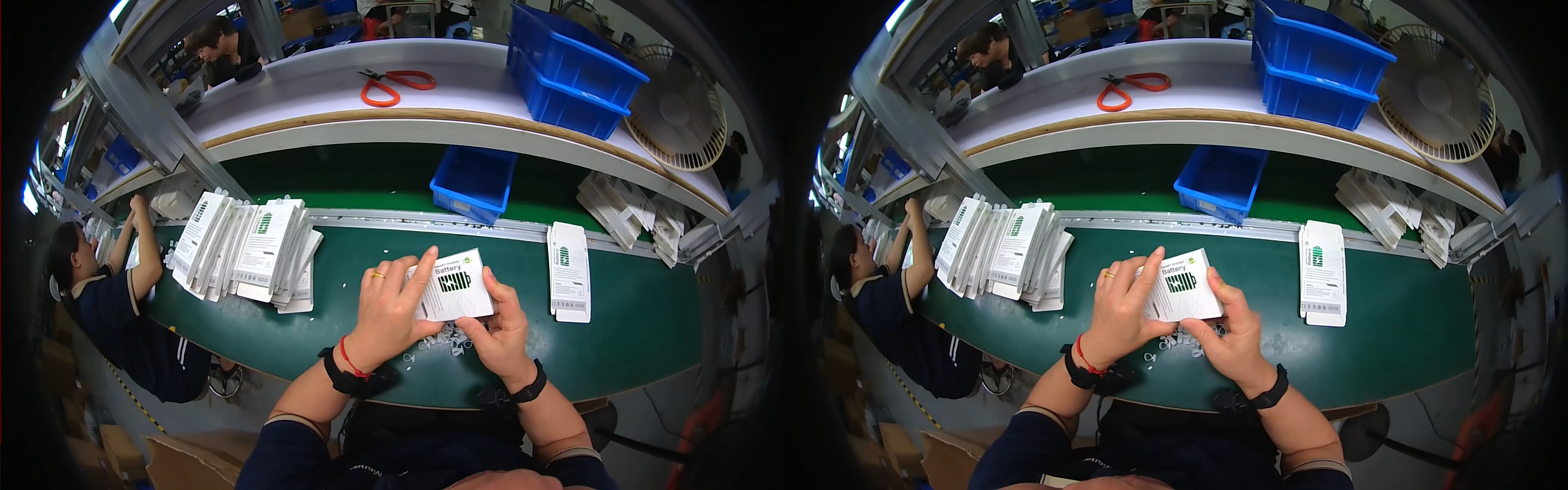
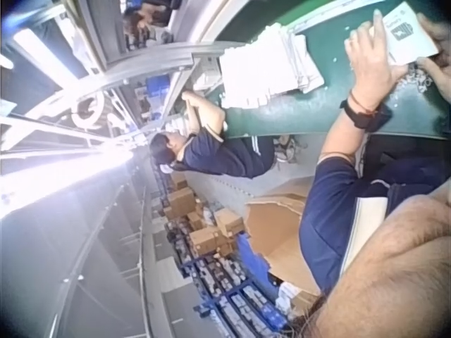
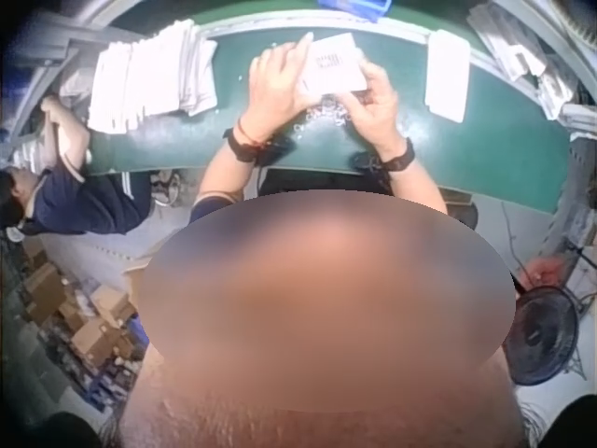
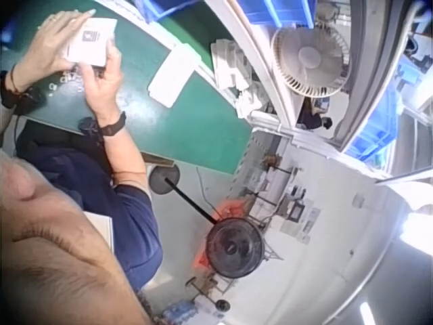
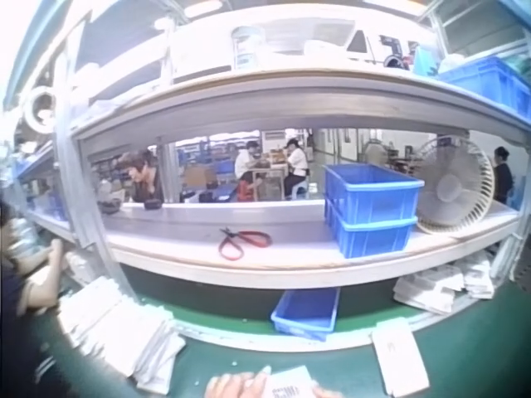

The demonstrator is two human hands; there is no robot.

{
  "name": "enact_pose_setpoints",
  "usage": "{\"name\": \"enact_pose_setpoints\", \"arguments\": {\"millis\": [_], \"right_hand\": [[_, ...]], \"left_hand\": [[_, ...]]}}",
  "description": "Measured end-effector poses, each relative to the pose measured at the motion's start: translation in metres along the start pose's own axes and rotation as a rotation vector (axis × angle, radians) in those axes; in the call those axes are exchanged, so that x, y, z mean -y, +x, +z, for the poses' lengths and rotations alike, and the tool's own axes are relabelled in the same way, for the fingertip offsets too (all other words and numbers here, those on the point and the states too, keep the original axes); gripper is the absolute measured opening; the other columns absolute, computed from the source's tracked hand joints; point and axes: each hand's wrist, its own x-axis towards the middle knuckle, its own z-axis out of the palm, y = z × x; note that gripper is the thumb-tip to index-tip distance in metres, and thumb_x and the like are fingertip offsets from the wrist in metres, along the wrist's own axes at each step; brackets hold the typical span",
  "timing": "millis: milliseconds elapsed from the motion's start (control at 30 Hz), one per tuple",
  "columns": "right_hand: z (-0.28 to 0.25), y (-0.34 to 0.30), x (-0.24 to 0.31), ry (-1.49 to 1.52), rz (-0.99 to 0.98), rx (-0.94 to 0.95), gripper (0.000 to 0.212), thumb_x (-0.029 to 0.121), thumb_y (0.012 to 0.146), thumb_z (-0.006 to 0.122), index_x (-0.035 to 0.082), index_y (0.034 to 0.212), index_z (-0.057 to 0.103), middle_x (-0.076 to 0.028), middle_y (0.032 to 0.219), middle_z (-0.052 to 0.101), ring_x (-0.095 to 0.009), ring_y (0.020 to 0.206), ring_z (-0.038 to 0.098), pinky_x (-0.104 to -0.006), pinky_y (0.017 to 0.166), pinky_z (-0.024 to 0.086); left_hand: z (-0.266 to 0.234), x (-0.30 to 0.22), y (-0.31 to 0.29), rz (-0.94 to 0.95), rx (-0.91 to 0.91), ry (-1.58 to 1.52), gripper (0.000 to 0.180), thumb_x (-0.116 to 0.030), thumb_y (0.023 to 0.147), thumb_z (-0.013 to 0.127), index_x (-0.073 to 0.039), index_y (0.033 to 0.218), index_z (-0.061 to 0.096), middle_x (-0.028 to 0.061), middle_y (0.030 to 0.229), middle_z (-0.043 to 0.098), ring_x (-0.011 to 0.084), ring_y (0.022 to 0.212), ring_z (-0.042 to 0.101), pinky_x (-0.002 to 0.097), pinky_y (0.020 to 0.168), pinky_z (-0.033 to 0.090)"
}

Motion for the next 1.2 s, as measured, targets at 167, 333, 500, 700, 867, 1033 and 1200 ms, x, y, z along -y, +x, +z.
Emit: {"name": "enact_pose_setpoints", "arguments": {"millis": [167, 333, 500, 700, 867, 1033, 1200], "right_hand": [[0.018, 0.003, 0.001, -0.035, 0.004, 0.002, 0.081, 0.001, 0.078, 0.072, 0.001, 0.143, 0.023, -0.02, 0.128, 0.049, -0.022, 0.105, 0.06, -0.0291, 0.078, 0.054], [0.008, 0.005, 0.01, -0.244, 0.052, -0.046, 0.089, 0.001, 0.08, 0.066, 0.0, 0.147, 0.008, -0.021, 0.125, 0.05, -0.02, 0.098, 0.058, -0.0265, 0.073, 0.051], [-0.035, 0.024, 0.016, -0.418, 0.128, -0.412, 0.081, 0.005, 0.087, 0.059, 0.014, 0.15, 0.009, -0.016, 0.121, 0.056, -0.011, 0.086, 0.051, -0.0197, 0.068, 0.044], [-0.096, 0.029, 0.003, -0.871, 0.23, -0.54, 0.072, 0.015, 0.081, 0.066, 0.005, 0.143, 0.031, -0.023, 0.124, 0.052, -0.03, 0.1, 0.052, -0.0395, 0.085, 0.044], [-0.132, 0.02, -0.014, -1.369, 0.339, -0.406, 0.073, 0.03, 0.079, 0.071, 0.002, 0.138, 0.039, -0.03, 0.134, 0.042, -0.044, 0.121, 0.04, -0.0497, 0.1, 0.034], [-0.108, 0.026, -0.013, -1.459, 0.678, -0.299, 0.09, 0.05, 0.071, 0.073, 0.005, 0.14, 0.037, -0.033, 0.14, 0.032, -0.045, 0.127, 0.035, -0.0519, 0.102, 0.033], [-0.097, 0.03, -0.001, -1.415, 0.774, -0.224, 0.085, 0.041, 0.067, 0.079, 0.01, 0.138, 0.041, -0.027, 0.139, 0.037, -0.04, 0.123, 0.038, -0.0495, 0.097, 0.037]], "left_hand": [[-0.004, 0.002, -0.003, -0.04, -0.02, 0.023, 0.086, -0.031, 0.058, 0.078, -0.002, 0.133, 0.048, 0.0127, 0.108, 0.056, 0.0278, 0.093, 0.054, 0.0389, 0.08, 0.04], [-0.01, 0.007, 0.002, -0.039, -0.064, 0.0, 0.086, -0.032, 0.06, 0.079, -0.003, 0.135, 0.047, 0.017, 0.119, 0.049, 0.0309, 0.104, 0.05, 0.0406, 0.089, 0.037], [-0.059, 0.049, -0.002, -0.309, -0.373, 0.439, 0.078, -0.036, 0.062, 0.081, -0.003, 0.127, 0.054, 0.021, 0.123, 0.049, 0.0344, 0.112, 0.047, 0.0474, 0.096, 0.03], [-0.068, 0.098, -0.02, -0.504, -0.444, 0.667, 0.041, -0.024, 0.073, 0.074, -0.009, 0.11, 0.064, 0.0158, 0.124, 0.054, 0.037, 0.122, 0.043, 0.0632, 0.099, 0.023], [-0.033, 0.059, 0.002, -0.21, -0.419, 0.171, 0.028, -0.018, 0.073, 0.073, -0.004, 0.097, 0.067, 0.015, 0.112, 0.061, 0.0346, 0.11, 0.054, 0.0468, 0.095, 0.039], [0.014, 0.038, -0.016, 0.021, 0.221, -0.154, 0.038, -0.022, 0.072, 0.075, -0.006, 0.105, 0.066, 0.0149, 0.105, 0.063, 0.0319, 0.101, 0.058, 0.0409, 0.09, 0.045], [0.021, 0.029, -0.014, -0.067, 0.476, -0.223, 0.033, -0.016, 0.075, 0.072, -0.007, 0.106, 0.066, 0.0114, 0.093, 0.064, 0.032, 0.095, 0.059, 0.0405, 0.082, 0.047]]}}
